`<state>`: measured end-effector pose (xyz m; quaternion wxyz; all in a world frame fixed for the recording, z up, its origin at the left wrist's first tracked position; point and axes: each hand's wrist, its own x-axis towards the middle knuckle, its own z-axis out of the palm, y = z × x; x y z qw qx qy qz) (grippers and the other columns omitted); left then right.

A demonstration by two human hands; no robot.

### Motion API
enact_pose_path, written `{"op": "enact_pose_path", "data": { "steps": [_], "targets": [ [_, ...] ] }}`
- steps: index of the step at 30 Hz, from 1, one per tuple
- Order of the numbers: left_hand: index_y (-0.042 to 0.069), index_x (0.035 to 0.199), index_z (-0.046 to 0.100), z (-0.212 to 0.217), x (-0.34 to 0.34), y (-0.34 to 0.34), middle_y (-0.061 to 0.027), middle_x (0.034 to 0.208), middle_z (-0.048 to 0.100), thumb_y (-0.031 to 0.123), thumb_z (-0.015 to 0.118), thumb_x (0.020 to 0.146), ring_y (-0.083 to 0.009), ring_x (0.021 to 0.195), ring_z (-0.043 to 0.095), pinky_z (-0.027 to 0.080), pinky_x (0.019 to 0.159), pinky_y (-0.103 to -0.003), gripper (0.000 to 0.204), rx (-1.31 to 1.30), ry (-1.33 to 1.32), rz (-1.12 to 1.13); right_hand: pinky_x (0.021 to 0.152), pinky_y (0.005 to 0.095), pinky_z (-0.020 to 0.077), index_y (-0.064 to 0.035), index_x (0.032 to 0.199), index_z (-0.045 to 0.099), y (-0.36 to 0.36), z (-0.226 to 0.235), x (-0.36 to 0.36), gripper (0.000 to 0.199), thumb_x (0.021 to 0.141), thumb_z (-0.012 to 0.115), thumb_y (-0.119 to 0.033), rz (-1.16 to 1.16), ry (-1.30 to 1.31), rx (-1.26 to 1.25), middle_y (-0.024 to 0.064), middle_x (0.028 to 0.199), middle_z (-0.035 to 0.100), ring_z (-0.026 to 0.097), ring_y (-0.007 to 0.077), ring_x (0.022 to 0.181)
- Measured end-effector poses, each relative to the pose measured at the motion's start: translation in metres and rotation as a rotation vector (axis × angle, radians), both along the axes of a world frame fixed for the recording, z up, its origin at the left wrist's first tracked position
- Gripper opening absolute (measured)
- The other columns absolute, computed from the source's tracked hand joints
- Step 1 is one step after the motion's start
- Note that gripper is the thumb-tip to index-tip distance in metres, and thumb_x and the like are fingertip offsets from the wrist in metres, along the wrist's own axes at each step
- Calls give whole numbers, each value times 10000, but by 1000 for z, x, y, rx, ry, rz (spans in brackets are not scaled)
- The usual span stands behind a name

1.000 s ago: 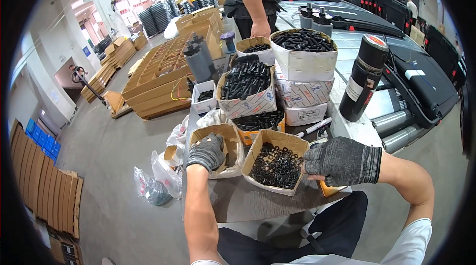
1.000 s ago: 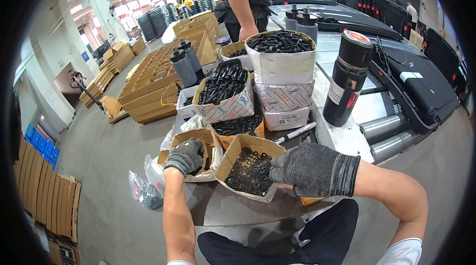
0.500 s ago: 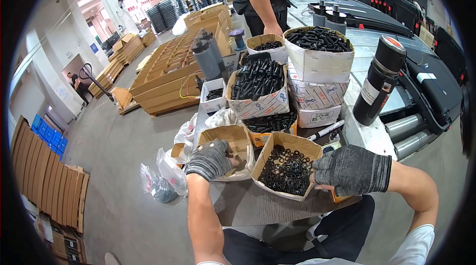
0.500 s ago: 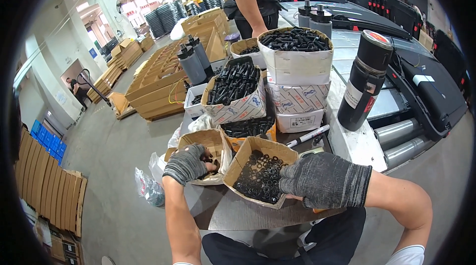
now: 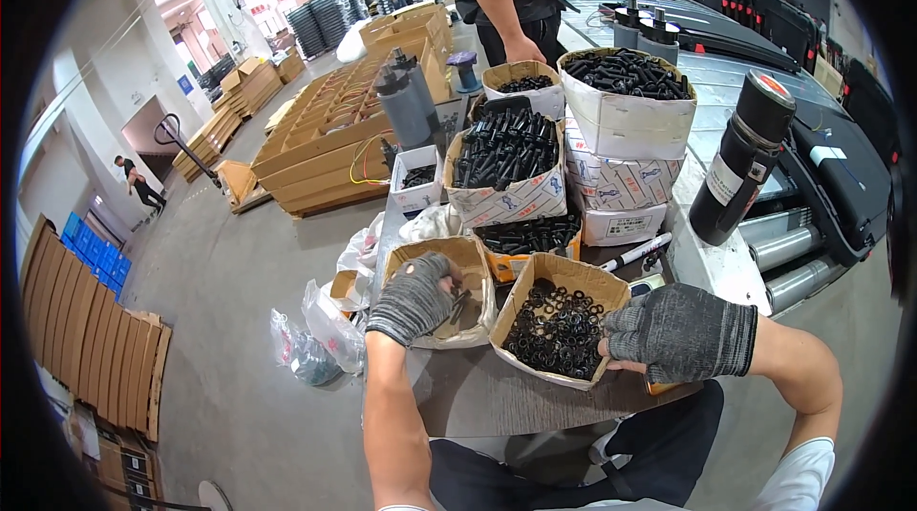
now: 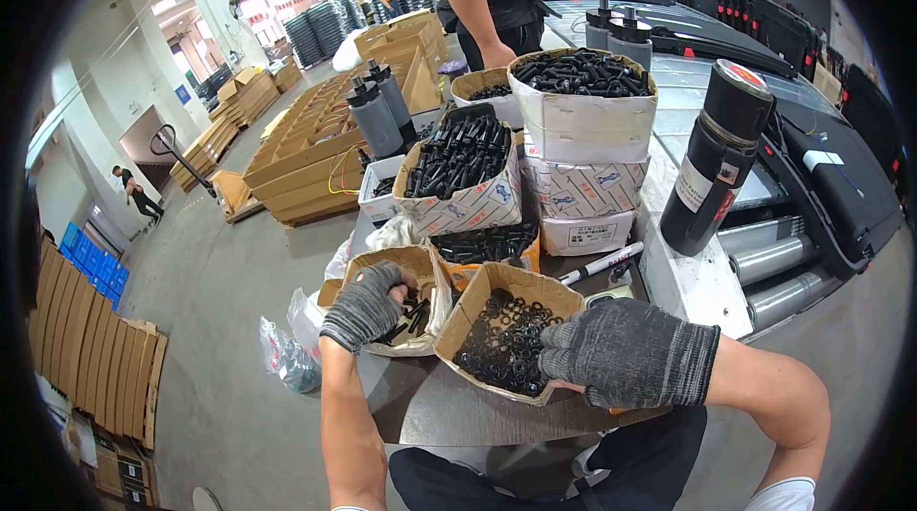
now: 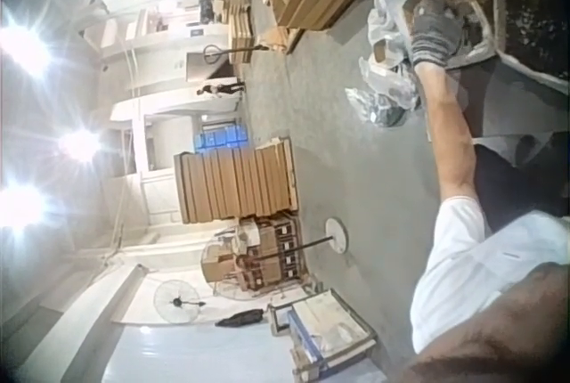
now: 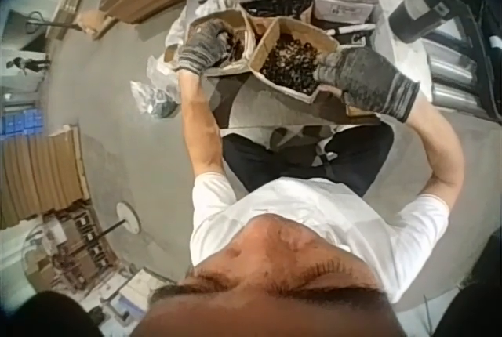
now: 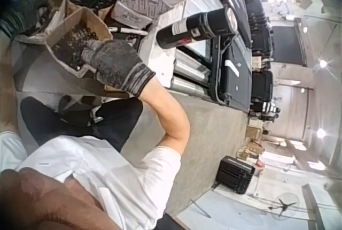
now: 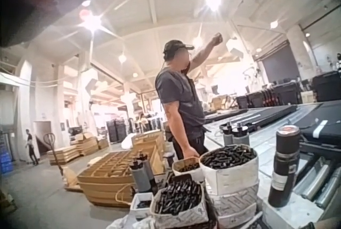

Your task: Sort small metal fasteners into different cardboard boxes at a factory workstation.

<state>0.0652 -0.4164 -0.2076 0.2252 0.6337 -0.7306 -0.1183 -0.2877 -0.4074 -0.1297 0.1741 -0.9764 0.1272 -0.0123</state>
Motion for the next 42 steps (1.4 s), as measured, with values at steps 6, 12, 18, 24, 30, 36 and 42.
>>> {"op": "enact_pose_path", "data": {
  "steps": [6, 12, 18, 24, 30, 36, 42],
  "targets": [
    [49, 889, 678, 15, -3, 11, -167, 843, 681, 130, 631, 761, -324, 833, 665, 522, 781, -392, 159, 174, -152, 31, 838, 389, 530, -57, 1086, 648, 3, 1, -4, 297, 815, 635, -177, 2, -26, -50, 164, 1085, 643, 650, 298, 959],
    [73, 932, 683, 0, -16, 4, -186, 902, 675, 203, 648, 780, -364, 892, 651, 517, 808, -447, 203, 141, -265, 64, 835, 386, 529, -52, 1051, 651, 10, 3, 1, 272, 813, 642, -184, -2, 18, -75, 173, 1067, 640, 646, 301, 958],
    [60, 947, 690, 6, -31, 3, -197, 972, 669, 224, 637, 796, -357, 945, 649, 515, 847, -450, 229, 129, -370, 103, 752, 404, 522, -30, 958, 651, 11, 6, -1, 227, 853, 625, -230, -12, -60, -128, 161, 980, 636, 636, 308, 880],
    [50, 943, 644, 3, -28, 6, -203, 929, 669, 236, 599, 821, -375, 904, 651, 508, 831, -465, 227, 13, -358, 63, 817, 398, 520, -16, 985, 659, -12, -1, 6, 254, 795, 655, -185, -81, -83, -219, 166, 1000, 631, 626, 323, 946],
    [28, 961, 601, 8, -17, 7, -212, 893, 657, 163, 615, 839, -379, 849, 647, 511, 769, -427, 182, -212, -9, 115, 900, 418, 495, -20, 1196, 602, -26, -17, 32, 466, 732, 626, -43, -132, 81, -206, 192, 1097, 617, 605, 343, 1057],
    [2, 1063, 627, 22, -22, 12, -110, 905, 670, 66, 640, 855, -189, 828, 624, 495, 768, -317, 219, -375, 337, -70, 883, 425, 500, -50, 1211, 574, -28, -20, 59, 460, 758, 642, -97, -143, 253, -94, 191, 1132, 583, 595, 349, 1058],
    [30, 1046, 639, 40, -31, 28, -100, 923, 678, 83, 692, 836, -203, 857, 653, 508, 798, -320, 223, -274, 445, -37, 861, 447, 507, -77, 1203, 551, -25, -29, 78, 543, 714, 753, -198, -7, 363, 46, 180, 1141, 556, 606, 356, 1034]
  ]
}}
